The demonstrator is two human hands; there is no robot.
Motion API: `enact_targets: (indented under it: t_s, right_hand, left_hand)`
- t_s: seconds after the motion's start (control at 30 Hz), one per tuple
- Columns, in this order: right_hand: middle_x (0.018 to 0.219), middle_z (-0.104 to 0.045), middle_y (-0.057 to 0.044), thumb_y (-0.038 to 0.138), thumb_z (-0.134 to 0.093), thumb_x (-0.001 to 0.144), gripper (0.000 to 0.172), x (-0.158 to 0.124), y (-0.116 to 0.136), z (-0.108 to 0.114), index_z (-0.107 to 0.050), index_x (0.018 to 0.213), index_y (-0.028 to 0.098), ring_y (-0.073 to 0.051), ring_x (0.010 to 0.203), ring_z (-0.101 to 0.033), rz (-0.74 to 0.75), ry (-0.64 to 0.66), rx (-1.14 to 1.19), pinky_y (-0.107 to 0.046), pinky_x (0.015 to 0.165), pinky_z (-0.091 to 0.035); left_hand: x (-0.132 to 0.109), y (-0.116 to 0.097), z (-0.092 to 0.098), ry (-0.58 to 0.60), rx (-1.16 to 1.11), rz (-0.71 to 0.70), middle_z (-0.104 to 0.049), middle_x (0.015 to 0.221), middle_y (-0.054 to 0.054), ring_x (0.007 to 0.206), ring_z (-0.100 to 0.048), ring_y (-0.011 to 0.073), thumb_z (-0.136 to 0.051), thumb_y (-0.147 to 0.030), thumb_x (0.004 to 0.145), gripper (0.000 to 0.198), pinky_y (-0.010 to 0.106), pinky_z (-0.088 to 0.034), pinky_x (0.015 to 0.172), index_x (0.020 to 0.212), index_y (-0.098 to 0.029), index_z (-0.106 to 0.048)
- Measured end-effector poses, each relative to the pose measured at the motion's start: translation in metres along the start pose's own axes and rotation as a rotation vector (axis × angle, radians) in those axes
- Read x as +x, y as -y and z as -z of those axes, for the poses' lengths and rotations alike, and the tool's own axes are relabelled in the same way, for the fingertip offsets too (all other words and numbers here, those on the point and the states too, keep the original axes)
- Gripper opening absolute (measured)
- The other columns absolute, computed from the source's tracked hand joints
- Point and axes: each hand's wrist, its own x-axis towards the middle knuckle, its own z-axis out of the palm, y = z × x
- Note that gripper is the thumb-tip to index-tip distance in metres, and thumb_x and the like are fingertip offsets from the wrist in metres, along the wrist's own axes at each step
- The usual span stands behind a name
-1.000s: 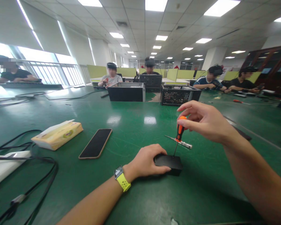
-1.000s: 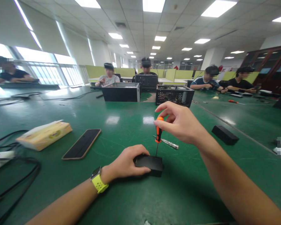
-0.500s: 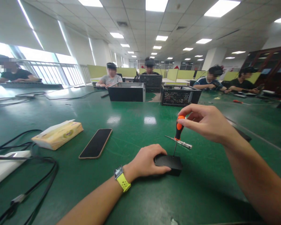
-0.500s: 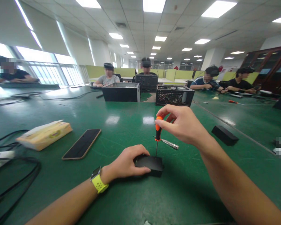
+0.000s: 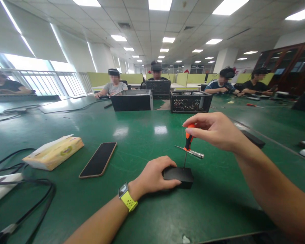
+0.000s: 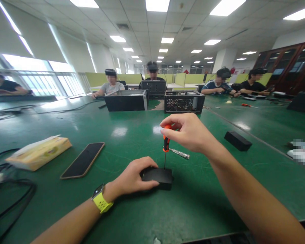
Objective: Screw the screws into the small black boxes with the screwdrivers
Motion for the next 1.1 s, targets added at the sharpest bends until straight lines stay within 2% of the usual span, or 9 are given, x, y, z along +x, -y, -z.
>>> enact_targets:
  t_s: [0.17,0.37,0.47,0.57,0.73,0.93,1.1]
  right_hand:
    - [0.084,-0.073,-0.004,0.016,-0.062,0.074,0.020,0.000,0.004,-0.001,-0.069,0.093,0.016,-0.018,0.073,-0.070,-0.022,0.010,0.088,-0.026,0.064,-0.056]
    - [0.080,-0.073,-0.003,0.033,-0.066,0.078,0.022,0.000,0.003,0.000,-0.073,0.094,0.019,-0.018,0.069,-0.068,0.002,0.026,0.042,-0.028,0.060,-0.055]
    - [0.087,-0.074,-0.003,0.029,-0.066,0.077,0.025,0.001,0.000,0.001,-0.074,0.099,0.020,-0.019,0.073,-0.068,0.021,0.018,0.045,-0.029,0.064,-0.055]
    - [0.091,-0.074,-0.004,0.024,-0.065,0.077,0.027,0.002,-0.001,0.001,-0.072,0.102,0.018,-0.020,0.076,-0.069,-0.024,0.032,0.112,-0.029,0.066,-0.056]
    - [0.084,-0.075,-0.004,0.034,-0.069,0.077,0.028,0.005,-0.004,-0.003,-0.073,0.098,0.017,-0.019,0.070,-0.067,0.019,0.023,0.054,-0.028,0.061,-0.054]
    - [0.092,-0.074,-0.006,0.026,-0.066,0.077,0.030,0.010,-0.009,-0.010,-0.070,0.105,0.015,-0.020,0.076,-0.069,0.013,-0.016,0.106,-0.029,0.067,-0.055]
    - [0.080,-0.074,-0.005,0.034,-0.068,0.077,0.035,0.016,-0.018,-0.015,-0.069,0.107,0.015,-0.018,0.067,-0.067,0.014,-0.012,0.125,-0.030,0.062,-0.053]
  left_hand:
    - [0.000,0.000,0.000,-0.001,0.000,-0.002,-0.064,0.093,0.005,0.084,-0.059,0.0197,-0.070,-0.041,0.075,0.036,0.029,-0.045,0.075,0.101,-0.018,-0.061]
    - [-0.001,-0.001,0.000,-0.007,0.000,0.004,-0.063,0.094,0.005,0.084,-0.059,0.0197,-0.071,-0.041,0.074,0.036,0.029,-0.045,0.074,0.100,-0.018,-0.061]
    - [-0.001,0.000,0.000,-0.007,0.002,-0.003,-0.063,0.093,0.005,0.083,-0.059,0.0196,-0.071,-0.041,0.075,0.036,0.029,-0.045,0.074,0.100,-0.017,-0.061]
    - [-0.001,0.001,0.001,-0.005,0.012,-0.008,-0.063,0.094,0.005,0.084,-0.058,0.0199,-0.070,-0.041,0.076,0.035,0.030,-0.045,0.075,0.101,-0.018,-0.061]
    - [0.000,-0.001,0.001,-0.019,0.047,0.006,-0.064,0.095,0.005,0.088,-0.058,0.0209,-0.067,-0.044,0.079,0.035,0.030,-0.046,0.077,0.103,-0.019,-0.062]
    - [0.002,0.006,0.000,-0.087,0.079,0.069,-0.063,0.101,0.006,0.094,-0.057,0.0224,-0.063,-0.046,0.083,0.037,0.033,-0.045,0.084,0.108,-0.019,-0.061]
    - [0.004,0.010,0.001,-0.082,0.080,0.079,-0.064,0.100,0.006,0.093,-0.057,0.0230,-0.068,-0.045,0.079,0.038,0.035,-0.045,0.085,0.108,-0.020,-0.062]
